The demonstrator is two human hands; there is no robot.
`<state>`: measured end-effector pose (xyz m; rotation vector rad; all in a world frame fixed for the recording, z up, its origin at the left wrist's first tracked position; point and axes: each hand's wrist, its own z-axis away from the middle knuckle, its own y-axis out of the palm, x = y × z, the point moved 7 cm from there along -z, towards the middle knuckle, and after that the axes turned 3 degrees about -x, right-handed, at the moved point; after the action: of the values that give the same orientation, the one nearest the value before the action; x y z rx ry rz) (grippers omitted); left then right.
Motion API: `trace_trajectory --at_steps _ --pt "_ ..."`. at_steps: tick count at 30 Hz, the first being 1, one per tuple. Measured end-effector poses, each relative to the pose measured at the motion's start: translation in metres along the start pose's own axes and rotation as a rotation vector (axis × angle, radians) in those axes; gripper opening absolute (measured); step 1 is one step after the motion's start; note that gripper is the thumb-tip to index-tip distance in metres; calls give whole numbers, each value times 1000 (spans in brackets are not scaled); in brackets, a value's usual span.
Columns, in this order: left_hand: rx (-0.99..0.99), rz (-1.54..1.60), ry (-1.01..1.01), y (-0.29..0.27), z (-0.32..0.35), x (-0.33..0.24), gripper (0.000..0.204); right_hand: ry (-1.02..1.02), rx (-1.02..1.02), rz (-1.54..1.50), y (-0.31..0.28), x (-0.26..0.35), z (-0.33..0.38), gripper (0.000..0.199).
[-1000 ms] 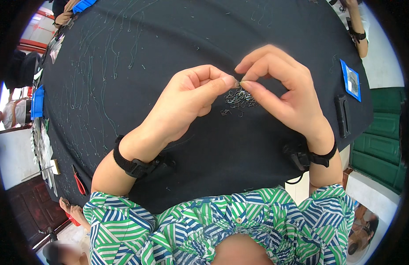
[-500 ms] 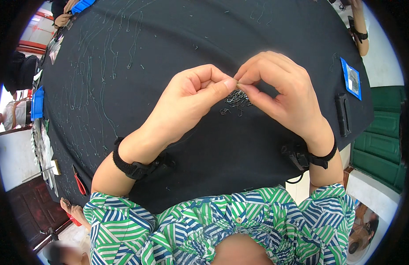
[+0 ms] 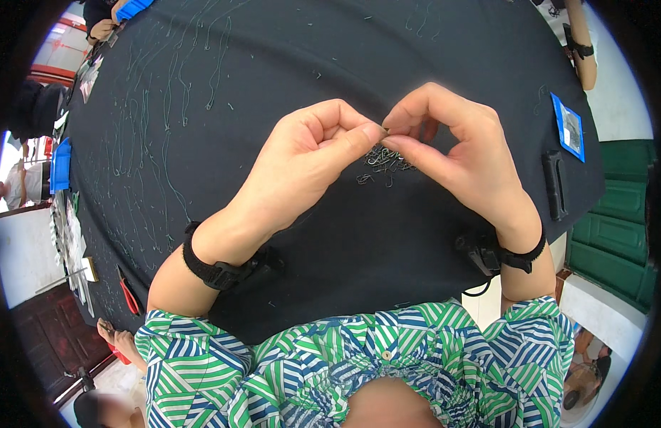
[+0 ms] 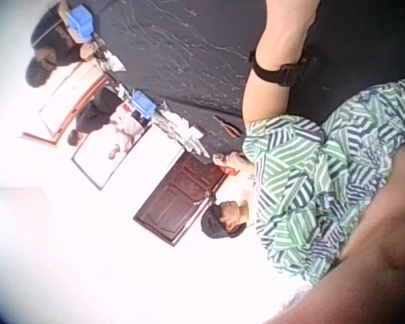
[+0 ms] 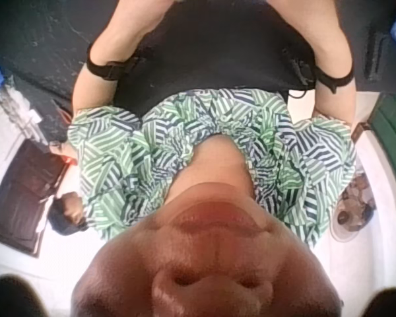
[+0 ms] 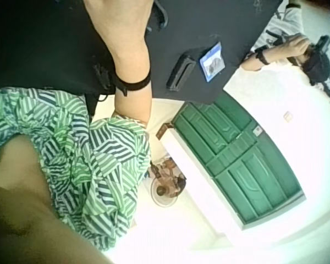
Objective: The person threads small metal clips onto fishing lines by hand and uses pliers to secure them.
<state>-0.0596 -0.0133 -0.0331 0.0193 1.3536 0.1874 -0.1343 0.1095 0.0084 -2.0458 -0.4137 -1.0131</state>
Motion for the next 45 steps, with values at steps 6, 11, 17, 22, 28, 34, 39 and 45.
trace_trajectory --at_steps 6,11,17,22,28,34,39,45 --pt "-20 31 6 -1 0 0 12 -80 -41 90 -4 8 -1 11" --pt "-21 22 -1 -1 0 -1 12 -121 -55 145 -5 11 -2 11" --pt "-25 -1 9 0 1 -3 11 -160 -69 182 -6 14 -1 11" --pt "-25 7 14 0 1 -3 12 -174 -70 194 -7 14 -1 13" --pt "-29 -1 28 -1 1 -3 12 -176 -75 193 -8 13 -1 14" --pt "-17 0 19 -1 1 -3 11 -203 -65 233 -8 18 -2 12" --pt "-5 -3 9 -1 1 -2 11 -217 -55 223 -6 19 -2 12" --pt "-8 -31 7 -1 1 -3 10 -264 -68 260 -7 22 -2 12"
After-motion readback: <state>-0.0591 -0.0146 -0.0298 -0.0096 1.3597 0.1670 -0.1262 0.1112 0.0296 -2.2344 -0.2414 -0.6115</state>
